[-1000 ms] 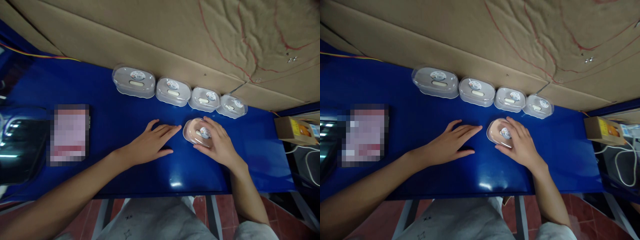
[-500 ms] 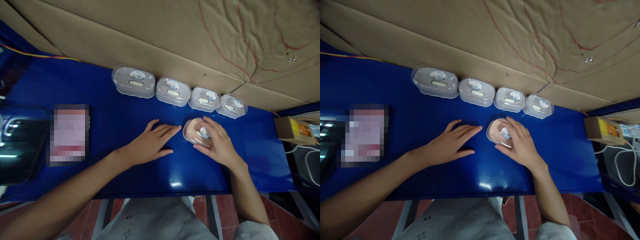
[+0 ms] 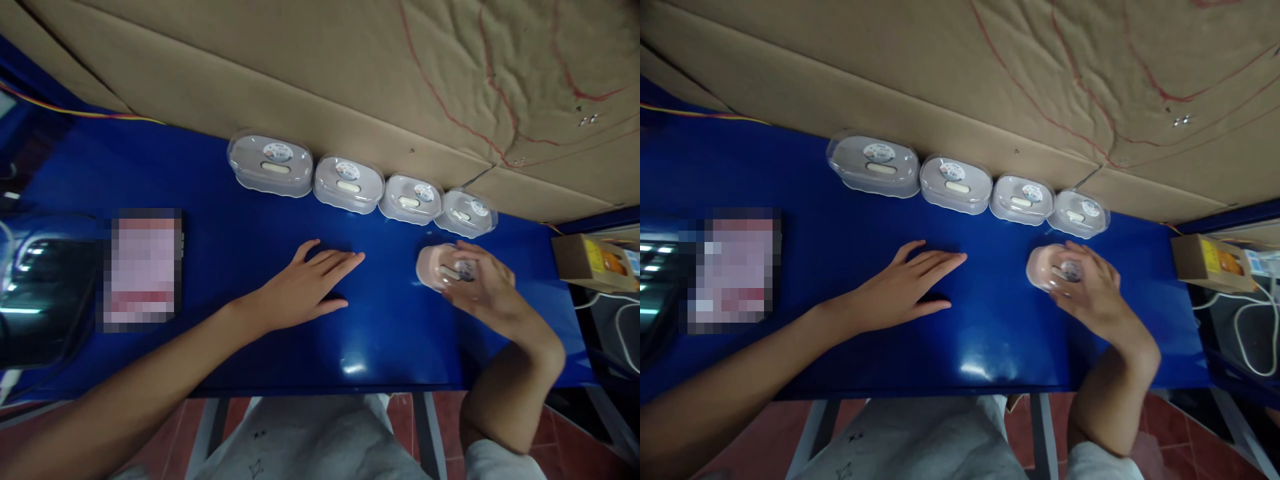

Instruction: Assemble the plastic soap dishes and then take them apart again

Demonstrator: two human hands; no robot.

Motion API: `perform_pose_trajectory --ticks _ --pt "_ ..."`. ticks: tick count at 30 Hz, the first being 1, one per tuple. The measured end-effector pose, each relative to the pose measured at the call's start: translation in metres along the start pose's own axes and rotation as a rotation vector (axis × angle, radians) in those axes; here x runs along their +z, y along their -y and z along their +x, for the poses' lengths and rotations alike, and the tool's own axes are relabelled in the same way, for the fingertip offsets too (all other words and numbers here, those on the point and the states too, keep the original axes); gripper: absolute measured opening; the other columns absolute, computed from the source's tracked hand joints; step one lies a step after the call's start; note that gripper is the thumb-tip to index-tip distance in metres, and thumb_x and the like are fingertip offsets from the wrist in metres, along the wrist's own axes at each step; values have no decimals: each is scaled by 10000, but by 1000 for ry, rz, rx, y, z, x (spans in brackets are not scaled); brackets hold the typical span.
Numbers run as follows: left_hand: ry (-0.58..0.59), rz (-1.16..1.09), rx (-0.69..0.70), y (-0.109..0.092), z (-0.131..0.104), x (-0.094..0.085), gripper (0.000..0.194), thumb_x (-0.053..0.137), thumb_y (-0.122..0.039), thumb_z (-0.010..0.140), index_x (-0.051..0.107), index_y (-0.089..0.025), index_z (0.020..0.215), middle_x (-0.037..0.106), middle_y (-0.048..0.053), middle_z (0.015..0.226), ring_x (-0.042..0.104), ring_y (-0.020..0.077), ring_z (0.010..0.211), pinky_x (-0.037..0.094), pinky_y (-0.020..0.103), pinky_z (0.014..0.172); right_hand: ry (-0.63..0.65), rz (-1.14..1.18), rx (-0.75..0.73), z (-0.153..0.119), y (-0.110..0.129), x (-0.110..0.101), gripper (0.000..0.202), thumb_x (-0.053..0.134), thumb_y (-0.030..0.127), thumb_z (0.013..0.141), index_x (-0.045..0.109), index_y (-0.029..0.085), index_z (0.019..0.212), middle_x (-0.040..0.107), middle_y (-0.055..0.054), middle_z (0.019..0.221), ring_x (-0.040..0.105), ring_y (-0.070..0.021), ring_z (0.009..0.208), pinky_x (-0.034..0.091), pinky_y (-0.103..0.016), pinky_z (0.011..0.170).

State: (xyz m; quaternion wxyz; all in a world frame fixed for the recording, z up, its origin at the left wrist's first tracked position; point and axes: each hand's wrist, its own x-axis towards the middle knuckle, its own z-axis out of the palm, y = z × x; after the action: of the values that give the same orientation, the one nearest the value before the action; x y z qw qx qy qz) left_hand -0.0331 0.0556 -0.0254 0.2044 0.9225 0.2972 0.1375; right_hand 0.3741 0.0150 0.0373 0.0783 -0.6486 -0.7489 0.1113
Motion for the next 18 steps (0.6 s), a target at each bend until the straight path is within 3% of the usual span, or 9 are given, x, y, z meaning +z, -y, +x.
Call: perform_pose_trajectory --ticks 3,7,11,18 --pt "-2 -7 1 1 0 0 762 606 -409 1146 208 -227 1770 558 180 1674 521 329 1556 189 605 1351 -76 -23 283 -12 -49 -7 676 821 535 788 558 352 1383 562 -153 1671 539 -443 1534 381 -716 1230" --pt "-8 -3 2 0 -1 0 748 601 -411 1147 227 -231 1769 569 177 1665 531 334 1548 196 611 1349 -141 -80 456 -19 -92 -15 700 780 544 809 567 346 1447 418 -194 1755 421 -439 1621 371 -693 1228" --pt "-13 9 4 1 -1 1 743 590 -416 1150 231 -238 1775 575 173 1663 546 331 1534 204 603 1350 -220 -165 533 -14 -108 -16 617 703 542 903 610 371 1489 363 -196 1761 393 -460 1608 359 -711 1173" --pt "-16 74 17 -2 -1 0 672 589 -417 1152 341 -213 1743 565 177 1677 539 339 1540 223 580 1340 -386 -227 461 7 -131 -2 589 696 415 925 693 312 1505 528 -244 1574 560 -460 1393 430 -633 1078"
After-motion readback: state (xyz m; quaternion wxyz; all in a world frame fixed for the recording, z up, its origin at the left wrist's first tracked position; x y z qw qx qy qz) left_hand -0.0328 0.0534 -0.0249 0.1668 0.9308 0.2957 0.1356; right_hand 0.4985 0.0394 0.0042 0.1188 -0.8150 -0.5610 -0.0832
